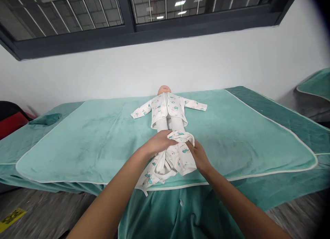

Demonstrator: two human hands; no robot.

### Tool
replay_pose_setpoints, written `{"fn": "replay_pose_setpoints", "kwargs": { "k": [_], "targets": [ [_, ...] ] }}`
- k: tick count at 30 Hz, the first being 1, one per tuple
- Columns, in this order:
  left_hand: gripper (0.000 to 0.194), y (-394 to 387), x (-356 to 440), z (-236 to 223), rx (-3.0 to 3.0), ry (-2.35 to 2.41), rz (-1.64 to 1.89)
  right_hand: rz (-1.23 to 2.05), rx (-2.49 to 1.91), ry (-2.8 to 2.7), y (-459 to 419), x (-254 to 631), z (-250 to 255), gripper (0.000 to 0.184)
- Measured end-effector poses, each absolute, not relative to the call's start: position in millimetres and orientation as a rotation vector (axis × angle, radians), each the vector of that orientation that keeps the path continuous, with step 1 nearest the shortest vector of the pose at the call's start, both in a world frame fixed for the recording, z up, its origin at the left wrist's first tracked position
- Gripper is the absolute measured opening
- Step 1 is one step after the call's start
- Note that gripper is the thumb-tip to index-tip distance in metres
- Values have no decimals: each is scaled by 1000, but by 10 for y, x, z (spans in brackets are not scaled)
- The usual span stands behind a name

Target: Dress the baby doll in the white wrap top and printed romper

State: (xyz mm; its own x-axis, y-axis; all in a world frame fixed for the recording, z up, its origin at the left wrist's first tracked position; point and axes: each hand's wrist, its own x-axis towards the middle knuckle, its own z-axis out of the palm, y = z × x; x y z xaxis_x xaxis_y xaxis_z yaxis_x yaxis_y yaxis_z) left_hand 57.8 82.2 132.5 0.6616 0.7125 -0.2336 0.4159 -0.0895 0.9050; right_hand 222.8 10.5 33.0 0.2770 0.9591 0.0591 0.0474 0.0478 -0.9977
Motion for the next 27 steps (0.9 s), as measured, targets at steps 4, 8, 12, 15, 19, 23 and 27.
{"fn": "replay_pose_setpoints", "kwargs": {
  "k": [4, 8, 12, 15, 19, 23, 27],
  "targets": [
    [39, 887, 478, 1434, 1570, 807, 207, 922, -1192, -928, 156, 2292, 284, 32],
    [39, 1049, 447, 1511, 1631, 779, 144, 765, -1197, -934, 291, 2315, 230, 18],
    [28, 1194, 582, 1570, 1778, 965, 293, 643, -1235, -904, 484, 2283, 219, 19],
    [20, 1205, 736, 1634, 1830, 1094, 395, 642, -1226, -822, 602, 2252, 274, 28],
    [19, 1084, 864, 1759, 1751, 1097, 471, 699, -1225, -756, 681, 2271, 382, 42],
    [24, 1024, 874, 1840, 1345, 920, 466, 769, -1221, -853, 743, 2366, 402, 44],
    [37, 1185, 810, 1787, 1223, 741, 465, 711, -1281, -1012, 821, 2451, 329, 50]
  ]
}}
